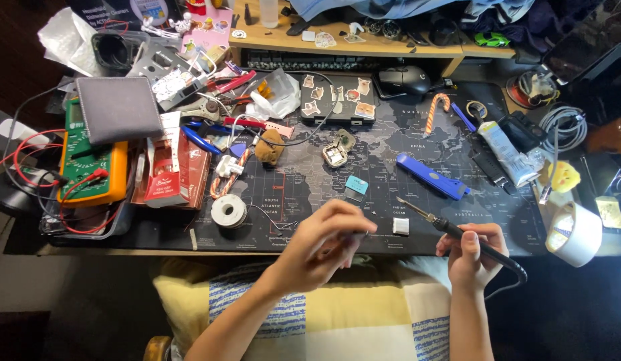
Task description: Repairing a small electronic device by soldering and manipulating internal components
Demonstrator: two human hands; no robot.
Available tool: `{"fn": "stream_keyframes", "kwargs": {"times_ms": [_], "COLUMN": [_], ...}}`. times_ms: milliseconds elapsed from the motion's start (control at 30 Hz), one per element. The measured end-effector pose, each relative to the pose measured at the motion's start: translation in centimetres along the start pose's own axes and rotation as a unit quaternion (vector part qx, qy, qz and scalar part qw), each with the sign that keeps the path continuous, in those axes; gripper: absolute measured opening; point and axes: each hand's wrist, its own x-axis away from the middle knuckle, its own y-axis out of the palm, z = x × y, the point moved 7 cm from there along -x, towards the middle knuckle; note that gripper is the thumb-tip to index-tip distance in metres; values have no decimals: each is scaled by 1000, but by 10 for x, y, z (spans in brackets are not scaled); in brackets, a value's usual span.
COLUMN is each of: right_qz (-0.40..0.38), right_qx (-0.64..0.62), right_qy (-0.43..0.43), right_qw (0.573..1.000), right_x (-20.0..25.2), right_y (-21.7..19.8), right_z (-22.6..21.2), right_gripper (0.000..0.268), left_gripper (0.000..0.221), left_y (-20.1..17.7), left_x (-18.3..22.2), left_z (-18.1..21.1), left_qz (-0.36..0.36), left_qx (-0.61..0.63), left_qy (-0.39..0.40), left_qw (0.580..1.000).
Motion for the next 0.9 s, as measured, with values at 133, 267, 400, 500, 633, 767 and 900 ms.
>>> {"fn": "stream_keyframes", "kwargs": {"times_ms": [133, 267, 400, 500, 633, 767, 900], "right_qz": [-9, -2, 10, 16, 47, 61, 235], "right_qx": [18, 13, -4, -4, -29, 54, 256], "right_qy": [23, 25, 14, 12, 27, -97, -175], "right_qw": [1000, 1000, 1000, 1000, 998, 992, 921], "right_x": [1, 2, -1, 2, 1, -18, -46], "right_y": [3, 1, -2, -5, -1, -25, -80], "right_z": [-4, 0, 8, 7, -1, -54, -112], "right_gripper": [36, 36, 38, 38, 30, 33, 20], "left_gripper": [44, 38, 22, 35, 28, 10, 16], "left_y": [-8, -35, -35, -30, -66, -72, -78], "left_x": [19, 13, 8, 4, 9, 4, 6], "left_z": [101, 83, 87, 96, 52, 40, 14], "left_qz": [-30, -58, -37, -40, -68, 83, 116], "left_qx": [180, -186, -96, -163, -108, -340, -495], "left_qy": [-85, 98, 68, 21, 1, -21, 90], "left_qw": [980, 976, 992, 986, 992, 937, 856]}}
